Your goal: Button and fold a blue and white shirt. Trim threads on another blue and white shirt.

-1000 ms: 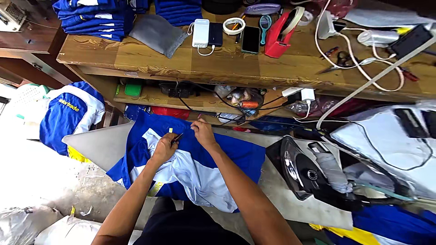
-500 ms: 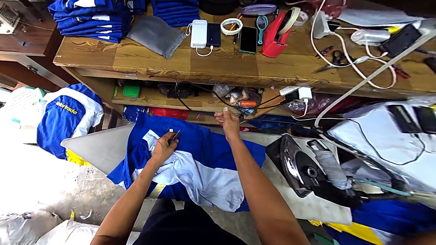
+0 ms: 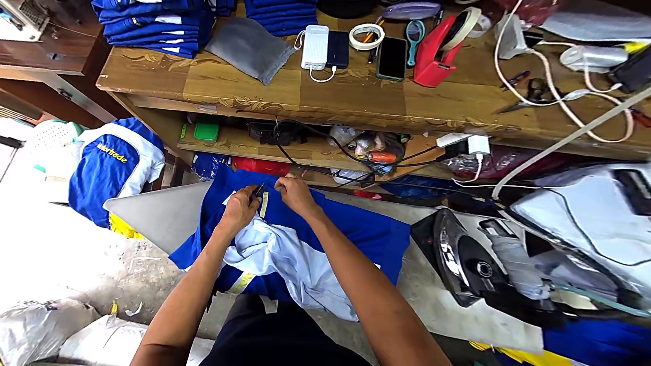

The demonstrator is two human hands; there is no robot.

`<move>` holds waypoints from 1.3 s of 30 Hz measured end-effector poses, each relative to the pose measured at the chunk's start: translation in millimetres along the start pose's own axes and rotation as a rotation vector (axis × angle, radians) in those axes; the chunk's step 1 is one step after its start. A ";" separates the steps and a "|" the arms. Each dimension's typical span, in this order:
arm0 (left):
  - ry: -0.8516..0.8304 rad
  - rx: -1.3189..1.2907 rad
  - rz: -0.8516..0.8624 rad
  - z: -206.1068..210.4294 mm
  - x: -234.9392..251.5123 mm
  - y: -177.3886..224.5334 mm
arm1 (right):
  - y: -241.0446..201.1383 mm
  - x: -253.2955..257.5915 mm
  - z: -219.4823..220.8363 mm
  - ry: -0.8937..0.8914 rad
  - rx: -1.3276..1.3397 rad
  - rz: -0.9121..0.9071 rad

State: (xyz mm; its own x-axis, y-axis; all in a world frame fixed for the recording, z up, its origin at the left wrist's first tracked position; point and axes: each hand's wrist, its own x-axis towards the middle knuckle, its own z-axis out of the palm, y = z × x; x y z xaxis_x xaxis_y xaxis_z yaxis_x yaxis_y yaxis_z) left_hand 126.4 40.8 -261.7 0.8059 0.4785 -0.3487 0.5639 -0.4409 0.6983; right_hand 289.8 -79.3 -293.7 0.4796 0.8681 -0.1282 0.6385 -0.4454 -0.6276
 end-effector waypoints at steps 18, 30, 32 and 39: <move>-0.112 0.367 -0.039 4.2 13.6 30.6 | 1.6 2.4 -2.9 -0.022 -0.091 -0.048; -0.103 0.483 -0.021 11.5 22.2 51.2 | -2.8 -1.6 -8.3 -0.007 -0.092 0.010; -0.101 0.486 -0.022 12.3 22.4 52.7 | -3.1 -1.9 -8.5 -0.003 -0.102 0.008; -0.080 0.481 -0.010 14.4 24.6 51.6 | -2.6 -2.9 -8.2 0.009 -0.113 -0.009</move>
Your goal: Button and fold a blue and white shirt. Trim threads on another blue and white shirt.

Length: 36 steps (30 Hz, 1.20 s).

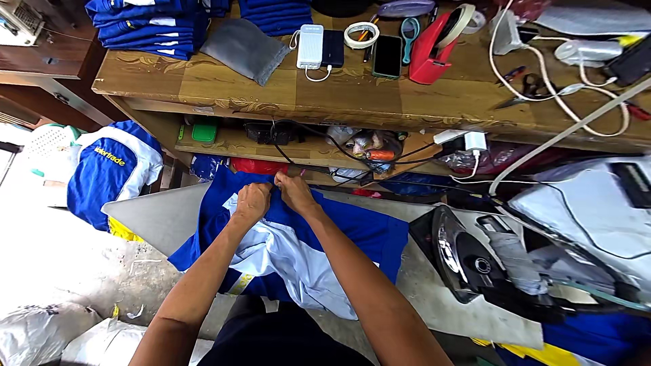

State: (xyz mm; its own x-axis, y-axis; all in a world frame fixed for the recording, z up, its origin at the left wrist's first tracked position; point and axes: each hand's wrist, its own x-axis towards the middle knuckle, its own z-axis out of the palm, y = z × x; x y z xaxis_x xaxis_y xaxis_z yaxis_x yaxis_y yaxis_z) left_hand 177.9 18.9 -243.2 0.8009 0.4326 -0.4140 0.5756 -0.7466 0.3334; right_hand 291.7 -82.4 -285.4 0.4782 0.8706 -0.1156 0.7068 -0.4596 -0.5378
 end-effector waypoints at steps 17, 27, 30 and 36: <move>-0.142 -0.213 0.215 37.5 -85.8 -65.3 | 13.2 -71.0 26.8 -0.108 0.171 -0.240; -0.086 -0.125 0.195 57.1 -114.8 -83.8 | -2.9 -72.5 33.5 -0.051 0.058 -0.206; -0.074 -0.305 0.114 46.1 -113.7 -79.4 | -10.0 -65.1 39.9 -0.036 0.134 -0.203; -0.005 -0.442 0.056 17.0 -88.9 -69.7 | -15.8 -53.6 33.3 -0.080 0.237 -0.094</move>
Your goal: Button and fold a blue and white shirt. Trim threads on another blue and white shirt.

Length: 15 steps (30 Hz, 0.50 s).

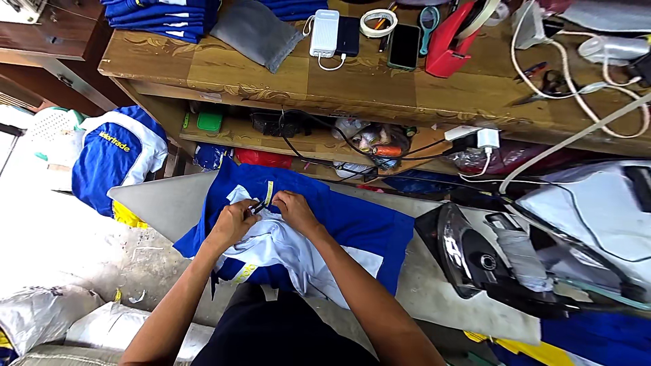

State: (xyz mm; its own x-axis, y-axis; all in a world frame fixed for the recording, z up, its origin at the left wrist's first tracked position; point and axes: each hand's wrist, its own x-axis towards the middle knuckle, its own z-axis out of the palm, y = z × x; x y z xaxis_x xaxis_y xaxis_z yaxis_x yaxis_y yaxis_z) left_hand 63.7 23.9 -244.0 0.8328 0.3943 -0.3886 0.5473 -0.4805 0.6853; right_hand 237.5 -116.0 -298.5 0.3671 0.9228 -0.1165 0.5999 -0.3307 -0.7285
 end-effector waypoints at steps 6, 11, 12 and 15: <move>-0.156 0.317 -0.069 -1.8 26.7 23.9 | 1.2 -0.1 -2.0 -0.007 0.059 0.080; -0.056 0.096 -0.088 -5.4 27.2 11.8 | 5.8 -12.2 -2.7 0.026 0.085 -0.062; -0.024 -0.039 -0.092 -4.7 26.8 8.6 | 7.4 -14.6 -2.1 0.010 0.077 -0.089; 0.048 -0.538 -0.106 0.5 27.7 11.6 | 9.5 -15.6 2.4 -0.028 0.042 -0.132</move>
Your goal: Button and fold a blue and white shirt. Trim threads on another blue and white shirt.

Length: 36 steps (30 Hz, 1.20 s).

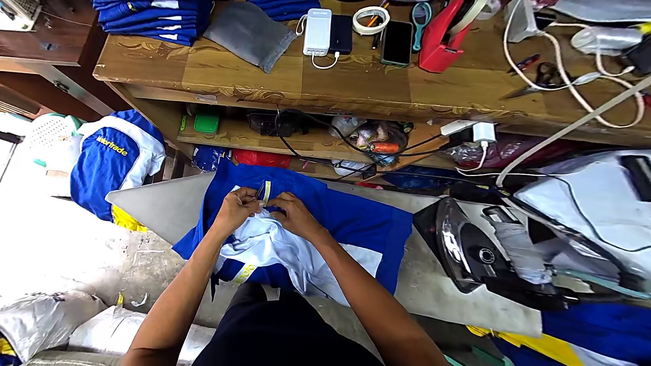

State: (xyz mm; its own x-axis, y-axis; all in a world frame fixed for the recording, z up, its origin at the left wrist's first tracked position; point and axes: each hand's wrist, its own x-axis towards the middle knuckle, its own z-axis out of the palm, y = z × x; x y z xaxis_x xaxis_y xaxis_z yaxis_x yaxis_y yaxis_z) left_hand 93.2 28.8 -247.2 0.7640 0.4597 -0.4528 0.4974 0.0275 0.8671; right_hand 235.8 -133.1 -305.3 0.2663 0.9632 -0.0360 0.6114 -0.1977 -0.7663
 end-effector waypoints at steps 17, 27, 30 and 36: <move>-0.170 0.648 0.061 6.6 11.0 -16.5 | 0.4 13.6 -10.9 -0.033 0.042 0.205; -0.281 0.725 0.000 -0.1 22.8 7.1 | -4.4 17.4 -14.0 -0.048 0.088 0.252; -0.321 0.852 -0.011 2.6 28.5 17.7 | -4.0 19.3 -10.6 -0.064 0.037 0.248; -0.296 0.838 -0.024 -6.8 23.6 24.5 | 3.6 7.9 -14.5 -0.053 0.189 0.183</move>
State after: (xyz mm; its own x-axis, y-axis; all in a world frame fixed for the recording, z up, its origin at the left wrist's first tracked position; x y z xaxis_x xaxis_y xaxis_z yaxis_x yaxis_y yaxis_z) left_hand 120.7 46.4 -235.2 0.7669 0.2155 -0.6046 0.5630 -0.6781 0.4725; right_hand 250.9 -128.8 -299.0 0.3177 0.9235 -0.2147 0.4054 -0.3370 -0.8497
